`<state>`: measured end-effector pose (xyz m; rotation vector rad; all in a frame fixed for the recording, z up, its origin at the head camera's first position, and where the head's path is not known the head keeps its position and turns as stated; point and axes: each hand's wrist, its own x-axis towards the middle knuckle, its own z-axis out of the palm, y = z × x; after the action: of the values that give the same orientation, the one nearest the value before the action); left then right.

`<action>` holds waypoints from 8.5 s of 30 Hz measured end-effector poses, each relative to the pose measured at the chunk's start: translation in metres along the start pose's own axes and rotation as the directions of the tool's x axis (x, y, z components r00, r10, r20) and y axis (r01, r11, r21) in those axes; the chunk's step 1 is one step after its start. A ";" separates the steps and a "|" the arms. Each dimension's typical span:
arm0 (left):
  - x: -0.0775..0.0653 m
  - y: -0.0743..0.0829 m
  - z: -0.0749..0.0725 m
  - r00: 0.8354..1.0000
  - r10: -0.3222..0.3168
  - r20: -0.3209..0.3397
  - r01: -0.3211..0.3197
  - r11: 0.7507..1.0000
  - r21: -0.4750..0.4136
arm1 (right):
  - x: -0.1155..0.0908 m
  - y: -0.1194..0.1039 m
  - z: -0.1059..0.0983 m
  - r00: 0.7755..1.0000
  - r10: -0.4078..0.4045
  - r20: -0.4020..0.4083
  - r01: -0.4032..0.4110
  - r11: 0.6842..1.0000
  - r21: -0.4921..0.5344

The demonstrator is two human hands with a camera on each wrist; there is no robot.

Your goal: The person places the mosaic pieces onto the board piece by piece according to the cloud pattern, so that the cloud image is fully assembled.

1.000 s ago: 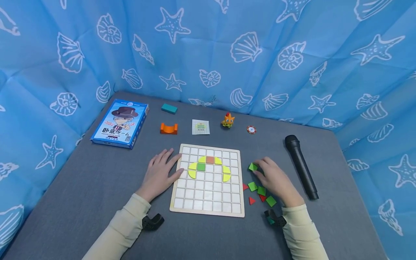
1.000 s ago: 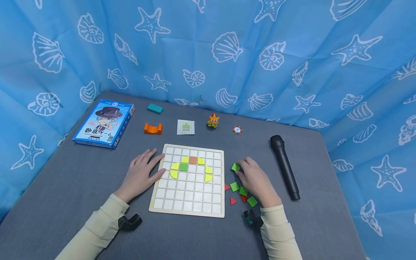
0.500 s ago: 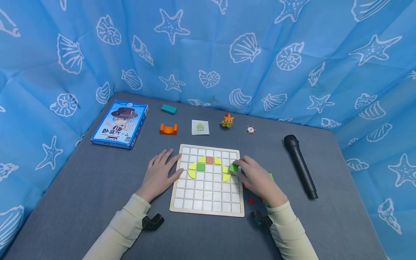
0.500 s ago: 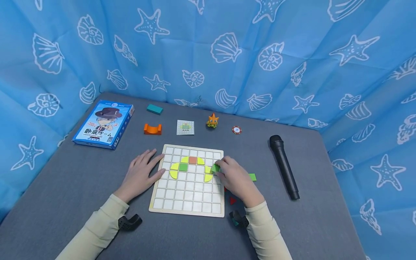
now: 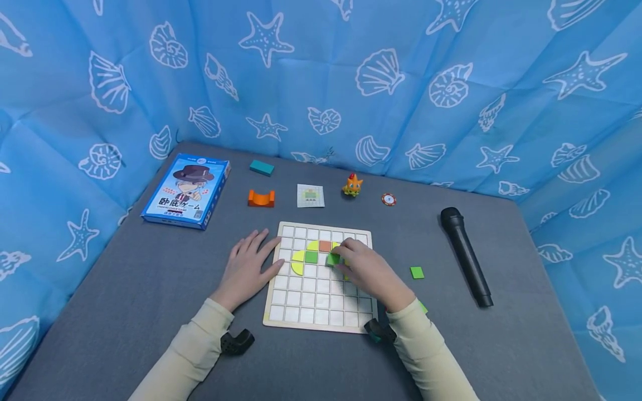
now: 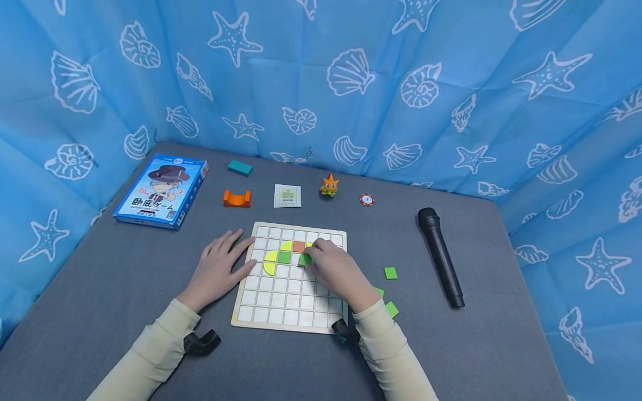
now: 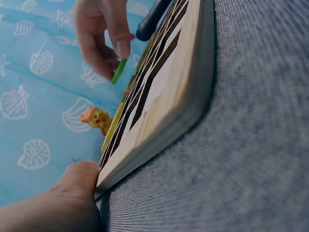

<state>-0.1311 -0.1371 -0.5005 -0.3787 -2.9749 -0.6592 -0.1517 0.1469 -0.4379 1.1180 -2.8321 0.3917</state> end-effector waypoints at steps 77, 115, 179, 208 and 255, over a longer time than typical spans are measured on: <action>-0.001 -0.003 0.003 1.000 0.012 -0.024 -0.012 1.000 0.000 | -0.105 0.071 -0.035 0.838 0.542 0.060 -0.533 0.838 -0.122; -0.001 -0.001 0.001 1.000 0.000 -0.009 0.000 1.000 0.009 | -0.057 0.039 -0.022 0.944 0.325 0.050 -0.322 0.945 -0.065; 0.000 -0.002 0.002 1.000 -0.007 0.001 0.007 1.000 0.025 | -0.052 0.027 -0.019 0.962 0.274 -0.015 -0.274 0.960 -0.061; 0.002 -0.002 0.005 1.000 0.004 -0.003 -0.004 1.000 0.027 | -0.095 0.039 -0.017 0.926 0.370 0.071 -0.364 0.927 -0.085; 0.001 0.000 0.003 1.000 0.000 0.001 0.000 1.000 0.019 | -0.030 -0.012 0.008 0.998 -0.015 -0.055 0.016 1.000 0.014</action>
<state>-0.1321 -0.1355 -0.5028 -0.3777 -2.9797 -0.6309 -0.1219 0.1561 -0.4479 1.1139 -2.7760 0.4350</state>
